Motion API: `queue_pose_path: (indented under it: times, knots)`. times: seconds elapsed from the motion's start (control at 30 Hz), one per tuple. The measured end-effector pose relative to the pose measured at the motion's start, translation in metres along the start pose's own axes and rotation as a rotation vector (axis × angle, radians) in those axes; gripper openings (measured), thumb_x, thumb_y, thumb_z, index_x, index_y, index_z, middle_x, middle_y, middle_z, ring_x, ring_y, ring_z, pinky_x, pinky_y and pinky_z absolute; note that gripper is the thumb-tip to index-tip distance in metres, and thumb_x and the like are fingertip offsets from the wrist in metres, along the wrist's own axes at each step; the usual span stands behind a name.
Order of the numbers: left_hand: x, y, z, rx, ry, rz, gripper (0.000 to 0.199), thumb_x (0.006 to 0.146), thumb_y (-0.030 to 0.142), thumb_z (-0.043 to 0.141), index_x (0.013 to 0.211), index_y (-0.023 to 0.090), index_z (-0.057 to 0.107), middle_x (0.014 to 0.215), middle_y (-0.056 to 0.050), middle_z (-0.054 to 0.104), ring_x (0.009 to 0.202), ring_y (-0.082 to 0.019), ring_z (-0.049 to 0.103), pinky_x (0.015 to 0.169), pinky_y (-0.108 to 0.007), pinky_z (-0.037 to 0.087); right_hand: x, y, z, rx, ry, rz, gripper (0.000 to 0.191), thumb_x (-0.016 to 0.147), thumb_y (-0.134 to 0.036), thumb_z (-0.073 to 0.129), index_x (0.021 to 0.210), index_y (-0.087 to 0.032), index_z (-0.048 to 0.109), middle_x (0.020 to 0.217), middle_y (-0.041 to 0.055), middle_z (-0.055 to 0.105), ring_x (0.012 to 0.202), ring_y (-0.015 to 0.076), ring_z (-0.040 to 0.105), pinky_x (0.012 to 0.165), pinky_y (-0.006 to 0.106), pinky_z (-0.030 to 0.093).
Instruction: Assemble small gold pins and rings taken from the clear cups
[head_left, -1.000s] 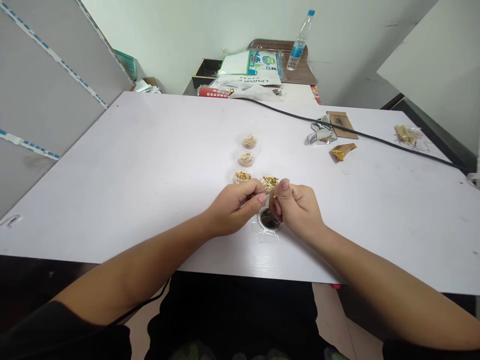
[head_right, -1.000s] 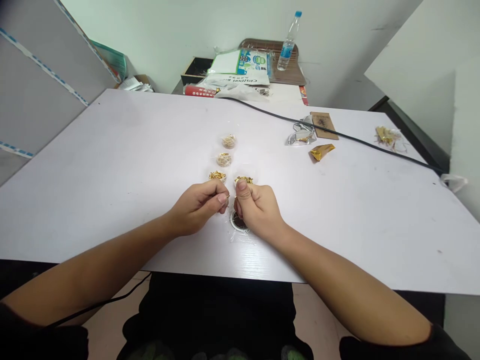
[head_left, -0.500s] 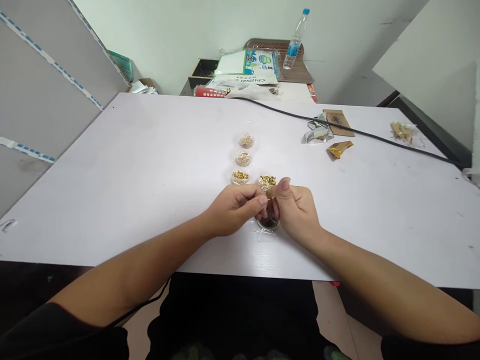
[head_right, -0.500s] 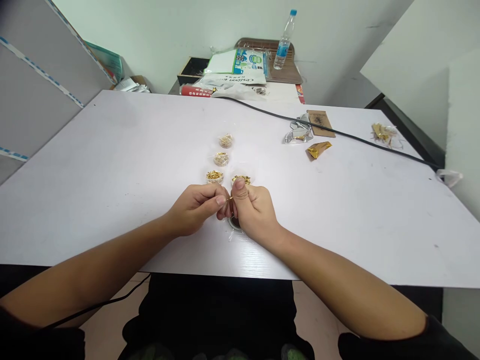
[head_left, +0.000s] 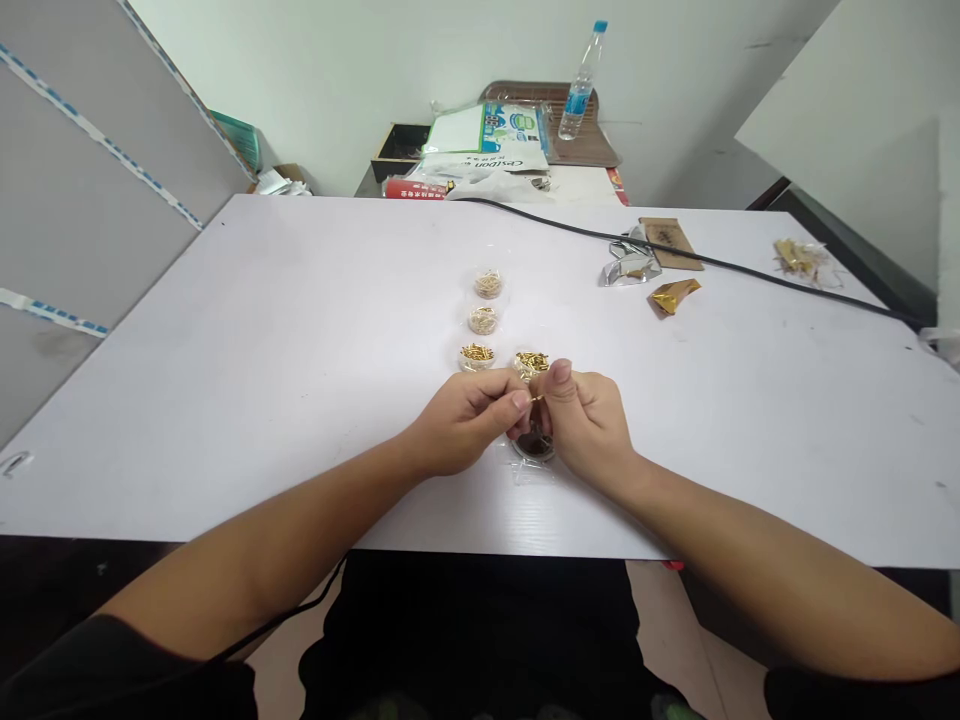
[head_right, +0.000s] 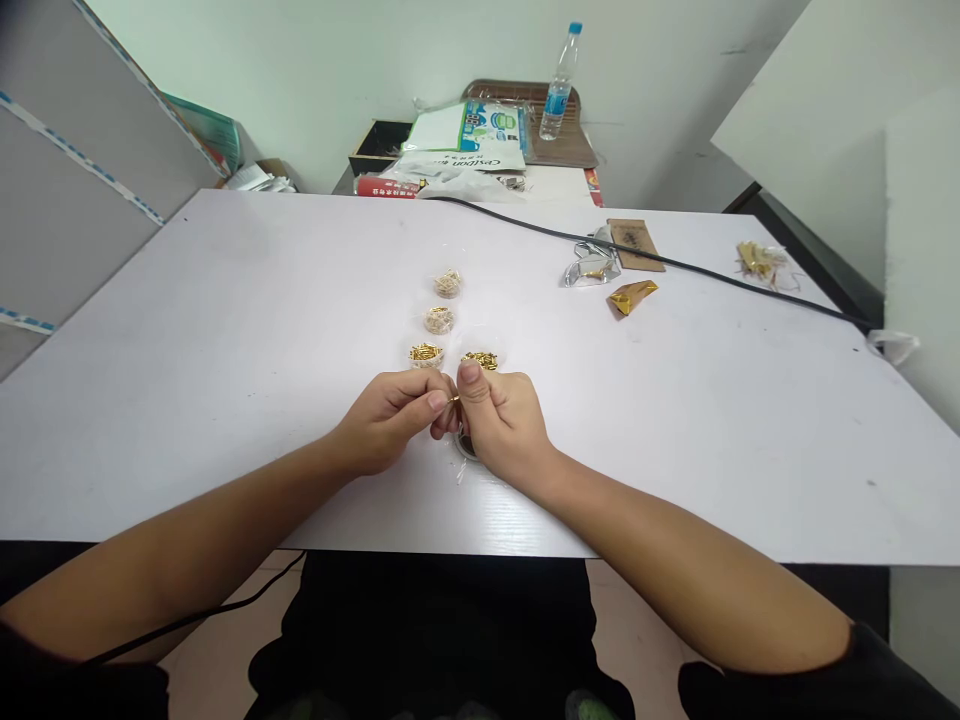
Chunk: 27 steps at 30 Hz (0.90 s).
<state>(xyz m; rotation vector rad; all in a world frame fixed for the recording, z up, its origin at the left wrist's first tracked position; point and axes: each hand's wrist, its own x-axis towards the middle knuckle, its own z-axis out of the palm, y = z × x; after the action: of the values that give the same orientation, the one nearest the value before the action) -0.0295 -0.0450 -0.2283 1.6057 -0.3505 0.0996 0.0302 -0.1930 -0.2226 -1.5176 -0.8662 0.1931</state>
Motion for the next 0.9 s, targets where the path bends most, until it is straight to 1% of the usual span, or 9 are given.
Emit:
queue_pose_path:
  times: [0.1, 0.3, 0.47, 0.63, 0.77, 0.9]
  knots:
    - [0.0002, 0.0006, 0.0003, -0.009, -0.003, 0.004, 0.033, 0.098, 0.036, 0.05, 0.073, 0.014, 0.052, 0.066, -0.002, 0.056, 0.068, -0.013, 0.056, 0.068, -0.029, 0.05, 0.0003, -0.0001, -0.0003, -0.012, 0.004, -0.016, 0.067, 0.102, -0.059, 0.033, 0.05, -0.017, 0.042, 0.045, 0.0025, 0.052, 0.044, 0.0091, 0.056, 0.042, 0.019, 0.041]
    - [0.0006, 0.0023, 0.0004, 0.01, -0.012, 0.01, 0.032, 0.098, 0.034, 0.049, 0.073, 0.014, 0.052, 0.066, -0.002, 0.055, 0.068, -0.013, 0.056, 0.067, -0.028, 0.049, 0.0009, -0.0008, -0.0002, -0.077, 0.01, -0.026, 0.068, 0.1, -0.062, 0.032, 0.05, -0.018, 0.041, 0.043, 0.0014, 0.047, 0.042, 0.0088, 0.05, 0.041, 0.02, 0.039]
    - [0.0006, 0.0022, 0.0003, 0.057, 0.005, 0.003, 0.031, 0.097, 0.033, 0.049, 0.074, 0.014, 0.053, 0.067, -0.003, 0.057, 0.065, -0.011, 0.054, 0.063, -0.025, 0.047, 0.0012, 0.0, -0.0002, -0.102, 0.021, -0.079, 0.068, 0.102, -0.059, 0.032, 0.05, -0.017, 0.043, 0.043, 0.001, 0.046, 0.041, 0.0079, 0.048, 0.04, 0.019, 0.036]
    - [0.0011, 0.0028, 0.0002, 0.089, 0.017, -0.013, 0.03, 0.096, 0.034, 0.05, 0.074, 0.014, 0.054, 0.069, -0.003, 0.058, 0.062, -0.009, 0.052, 0.06, -0.022, 0.045, 0.0012, -0.0005, -0.0005, -0.132, 0.033, -0.08, 0.069, 0.101, -0.06, 0.033, 0.049, -0.017, 0.042, 0.042, 0.0007, 0.043, 0.04, 0.008, 0.045, 0.039, 0.02, 0.034]
    - [0.0017, 0.0052, -0.0007, 0.133, 0.018, -0.008, 0.029, 0.095, 0.033, 0.049, 0.074, 0.014, 0.053, 0.068, -0.002, 0.055, 0.062, -0.009, 0.049, 0.058, -0.022, 0.042, 0.0011, 0.001, -0.0009, -0.182, 0.048, -0.103, 0.068, 0.102, -0.058, 0.033, 0.049, -0.016, 0.04, 0.041, -0.0004, 0.04, 0.038, 0.0065, 0.041, 0.038, 0.02, 0.03]
    - [0.0012, 0.0076, -0.0017, 0.208, 0.024, -0.03, 0.029, 0.094, 0.033, 0.049, 0.073, 0.014, 0.051, 0.063, 0.001, 0.047, 0.058, -0.008, 0.041, 0.054, -0.021, 0.037, 0.0012, 0.0039, -0.0016, -0.256, 0.065, -0.129, 0.065, 0.104, -0.053, 0.033, 0.049, -0.016, 0.034, 0.04, -0.001, 0.038, 0.037, 0.0054, 0.037, 0.037, 0.019, 0.027]
